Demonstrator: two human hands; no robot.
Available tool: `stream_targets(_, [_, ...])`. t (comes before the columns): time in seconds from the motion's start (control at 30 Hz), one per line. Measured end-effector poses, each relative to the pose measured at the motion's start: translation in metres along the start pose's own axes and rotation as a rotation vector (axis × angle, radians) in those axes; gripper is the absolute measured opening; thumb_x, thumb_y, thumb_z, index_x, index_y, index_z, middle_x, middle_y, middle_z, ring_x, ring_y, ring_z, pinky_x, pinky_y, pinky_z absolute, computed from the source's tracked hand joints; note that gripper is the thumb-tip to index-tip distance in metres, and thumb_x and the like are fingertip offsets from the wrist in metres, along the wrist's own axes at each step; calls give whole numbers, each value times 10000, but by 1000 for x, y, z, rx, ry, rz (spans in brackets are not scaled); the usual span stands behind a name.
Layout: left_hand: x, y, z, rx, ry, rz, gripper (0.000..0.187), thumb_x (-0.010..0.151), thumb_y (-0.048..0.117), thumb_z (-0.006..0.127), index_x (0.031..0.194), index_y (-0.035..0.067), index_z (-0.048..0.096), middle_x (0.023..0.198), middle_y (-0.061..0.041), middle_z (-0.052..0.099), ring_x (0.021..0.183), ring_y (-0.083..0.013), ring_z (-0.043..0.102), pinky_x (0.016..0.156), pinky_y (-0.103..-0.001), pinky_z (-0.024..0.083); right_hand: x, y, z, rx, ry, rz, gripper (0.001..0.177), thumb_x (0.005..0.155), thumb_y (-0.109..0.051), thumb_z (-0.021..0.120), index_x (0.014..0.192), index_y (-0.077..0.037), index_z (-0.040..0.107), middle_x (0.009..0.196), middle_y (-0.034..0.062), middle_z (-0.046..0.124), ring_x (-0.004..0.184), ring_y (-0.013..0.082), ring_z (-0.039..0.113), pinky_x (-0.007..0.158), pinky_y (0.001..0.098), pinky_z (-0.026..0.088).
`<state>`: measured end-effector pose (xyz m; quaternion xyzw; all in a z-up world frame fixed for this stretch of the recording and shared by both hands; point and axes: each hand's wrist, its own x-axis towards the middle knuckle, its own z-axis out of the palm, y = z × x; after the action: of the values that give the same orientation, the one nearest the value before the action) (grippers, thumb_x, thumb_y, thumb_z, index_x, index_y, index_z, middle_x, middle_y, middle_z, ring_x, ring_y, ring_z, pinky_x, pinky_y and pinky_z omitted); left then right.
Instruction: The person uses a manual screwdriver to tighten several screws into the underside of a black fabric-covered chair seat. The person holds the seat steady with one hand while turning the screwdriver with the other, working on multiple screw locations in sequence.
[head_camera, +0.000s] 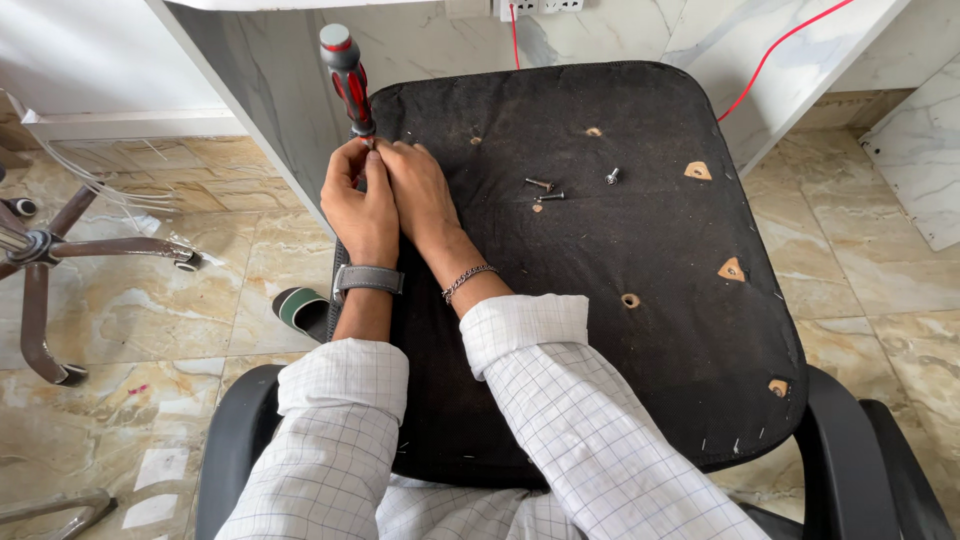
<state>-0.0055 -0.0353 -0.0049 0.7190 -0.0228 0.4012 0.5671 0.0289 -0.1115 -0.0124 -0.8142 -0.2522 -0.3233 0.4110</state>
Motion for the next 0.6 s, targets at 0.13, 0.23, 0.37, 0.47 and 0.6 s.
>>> stream_targets(0.13, [-3,3,-1,74,40,9,153,999,139,662,1085,22,711,980,-84,775,919,-176,745,834,-317,586,-2,-3,-4,-93,-44,11,131,960,-139,607,1017,-51,685,935,122,732,897,301,684,828,420,527])
stream_targets(0.23, [-1,3,0,123,67,-25,145,1010,155,656,1062,27,700,992,-76,782,923,-170,745,808,-323,576,-3,-3,-5,-58,-65,-11,159,959,-145,594,1038,-39,682,943,129,739,908,297,688,805,443,515])
stream_targets(0.37, [0,1,0,102,54,-83,132,1014,150,645,1034,24,681,985,-70,783,913,-166,749,803,-322,582,0,-3,-5,-38,-134,64,181,987,-187,584,1029,-39,678,879,139,757,877,308,710,787,468,545])
stream_targets(0.47, [-1,1,-1,85,58,-25,128,1014,151,674,1043,28,692,988,-73,781,929,-163,749,838,-313,592,-1,-3,-5,-18,-124,101,177,1015,-190,579,1002,-40,673,828,148,750,846,326,717,801,466,569])
stream_targets(0.6, [-1,4,-1,89,41,11,141,976,142,716,1061,30,729,965,-84,781,908,-163,747,823,-307,589,0,-2,-5,27,-98,114,150,993,-166,584,989,-45,672,857,148,751,853,328,713,734,443,584])
